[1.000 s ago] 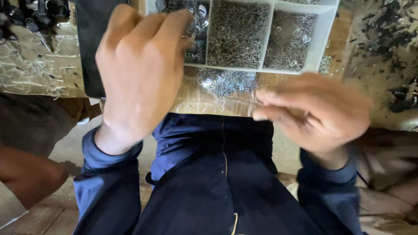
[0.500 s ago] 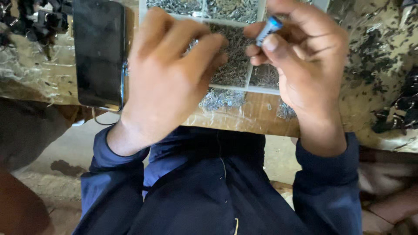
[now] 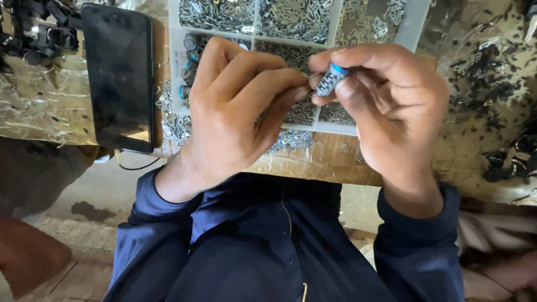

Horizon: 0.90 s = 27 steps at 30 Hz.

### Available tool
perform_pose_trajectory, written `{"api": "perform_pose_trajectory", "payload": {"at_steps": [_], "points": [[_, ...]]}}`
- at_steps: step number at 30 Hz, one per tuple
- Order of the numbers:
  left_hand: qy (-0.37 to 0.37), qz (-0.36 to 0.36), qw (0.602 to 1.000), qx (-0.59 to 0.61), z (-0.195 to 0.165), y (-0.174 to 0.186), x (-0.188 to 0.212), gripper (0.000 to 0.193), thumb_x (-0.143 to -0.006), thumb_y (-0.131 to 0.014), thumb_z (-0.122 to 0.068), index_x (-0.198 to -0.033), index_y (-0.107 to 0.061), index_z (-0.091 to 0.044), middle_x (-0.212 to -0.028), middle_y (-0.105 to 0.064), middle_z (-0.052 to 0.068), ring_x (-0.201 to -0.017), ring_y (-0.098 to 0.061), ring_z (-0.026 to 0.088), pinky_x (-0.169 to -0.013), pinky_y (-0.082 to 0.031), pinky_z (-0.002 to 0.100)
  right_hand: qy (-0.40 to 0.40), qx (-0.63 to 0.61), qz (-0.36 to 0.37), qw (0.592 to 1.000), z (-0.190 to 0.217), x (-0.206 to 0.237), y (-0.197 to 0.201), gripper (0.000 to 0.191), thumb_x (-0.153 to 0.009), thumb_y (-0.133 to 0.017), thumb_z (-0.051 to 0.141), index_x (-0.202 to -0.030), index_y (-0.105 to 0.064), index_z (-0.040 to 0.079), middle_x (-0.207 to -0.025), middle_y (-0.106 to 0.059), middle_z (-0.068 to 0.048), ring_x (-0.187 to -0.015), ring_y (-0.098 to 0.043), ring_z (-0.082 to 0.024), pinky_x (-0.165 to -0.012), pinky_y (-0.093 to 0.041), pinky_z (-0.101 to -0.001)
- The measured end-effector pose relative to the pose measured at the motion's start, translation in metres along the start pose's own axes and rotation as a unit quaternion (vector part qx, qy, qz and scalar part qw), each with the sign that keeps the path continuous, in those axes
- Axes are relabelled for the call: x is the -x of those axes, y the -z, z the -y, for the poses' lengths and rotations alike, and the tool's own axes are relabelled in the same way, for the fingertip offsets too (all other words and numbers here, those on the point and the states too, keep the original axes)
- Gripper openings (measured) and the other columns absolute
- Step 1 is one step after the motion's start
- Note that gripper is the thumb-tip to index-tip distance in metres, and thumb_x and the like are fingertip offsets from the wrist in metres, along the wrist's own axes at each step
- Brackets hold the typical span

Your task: The person assembles pin tumbler lock cylinders at a workbench. They pick small metal pins and springs from a compartment tray, press them into the open cylinder held in the other hand, and occasionally insert a key into the cylinder while working.

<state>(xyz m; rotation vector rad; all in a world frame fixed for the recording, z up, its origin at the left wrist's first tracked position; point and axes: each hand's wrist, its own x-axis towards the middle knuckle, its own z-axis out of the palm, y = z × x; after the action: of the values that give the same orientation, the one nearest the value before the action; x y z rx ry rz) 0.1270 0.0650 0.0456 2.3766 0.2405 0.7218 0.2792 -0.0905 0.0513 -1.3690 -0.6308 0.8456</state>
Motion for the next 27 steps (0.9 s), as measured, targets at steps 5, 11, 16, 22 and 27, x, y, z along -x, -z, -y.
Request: {"api": "perform_pose_trajectory", "payload": {"at_steps": [5, 11, 16, 22, 27], "points": [[0.034, -0.008, 0.998, 0.055, -0.005, 0.004, -0.004, 0.016, -0.100, -0.085, -0.011, -0.109, -0.073, -0.008, -0.105, -0.067, 0.004, -0.092, -0.054, 0.022, -0.078, -0.044, 0.033, 0.109, 0.072, 0.052, 0.990, 0.001, 0.001, -0.003, 0.031, -0.097, -0.072, -0.008, -0.125, -0.057, -0.008, -0.127, -0.061, -0.021, -0.104, -0.070, -0.018, -0.088, -0.068, -0.0253], [0.055, -0.002, 0.994, 0.095, -0.006, 0.006, -0.001, 0.017, -0.100, -0.082, -0.005, -0.113, -0.073, -0.008, -0.112, -0.070, 0.004, -0.094, -0.057, 0.019, -0.081, -0.046, 0.031, 0.076, 0.121, 0.034, 0.989, 0.004, 0.000, -0.003, 0.027, -0.094, -0.072, -0.009, -0.118, -0.058, -0.010, -0.123, -0.066, -0.024, -0.105, -0.073, -0.021, -0.084, -0.067, -0.0240], [0.061, -0.010, 0.986, 0.152, -0.006, 0.006, 0.002, 0.018, -0.098, -0.082, -0.001, -0.112, -0.072, -0.005, -0.109, -0.074, 0.005, -0.092, -0.063, 0.018, -0.082, -0.049, 0.029, 0.081, 0.105, 0.049, 0.990, 0.007, 0.002, -0.005, 0.027, -0.097, -0.072, -0.005, -0.119, -0.058, -0.010, -0.127, -0.062, -0.023, -0.111, -0.072, -0.022, -0.090, -0.068, -0.0250], [0.056, -0.023, 0.990, 0.127, -0.009, 0.007, -0.006, 0.018, -0.099, -0.082, -0.002, -0.113, -0.071, -0.005, -0.109, -0.073, 0.004, -0.096, -0.061, 0.020, -0.082, -0.048, 0.030, 0.136, 0.129, 0.053, 0.981, 0.000, 0.000, -0.001, 0.028, -0.093, -0.073, -0.004, -0.117, -0.060, -0.009, -0.124, -0.061, -0.024, -0.105, -0.074, -0.023, -0.083, -0.069, -0.0262], [0.006, 0.007, 0.993, -0.117, -0.012, 0.000, -0.016, 0.018, -0.088, -0.087, -0.013, -0.100, -0.074, -0.009, -0.097, -0.069, 0.003, -0.088, -0.052, 0.028, -0.079, -0.038, 0.041, 0.086, 0.107, -0.008, 0.990, 0.001, 0.000, 0.000, 0.031, -0.092, -0.076, -0.004, -0.117, -0.059, -0.009, -0.121, -0.065, -0.022, -0.102, -0.074, -0.021, -0.085, -0.069, -0.0270]]}}
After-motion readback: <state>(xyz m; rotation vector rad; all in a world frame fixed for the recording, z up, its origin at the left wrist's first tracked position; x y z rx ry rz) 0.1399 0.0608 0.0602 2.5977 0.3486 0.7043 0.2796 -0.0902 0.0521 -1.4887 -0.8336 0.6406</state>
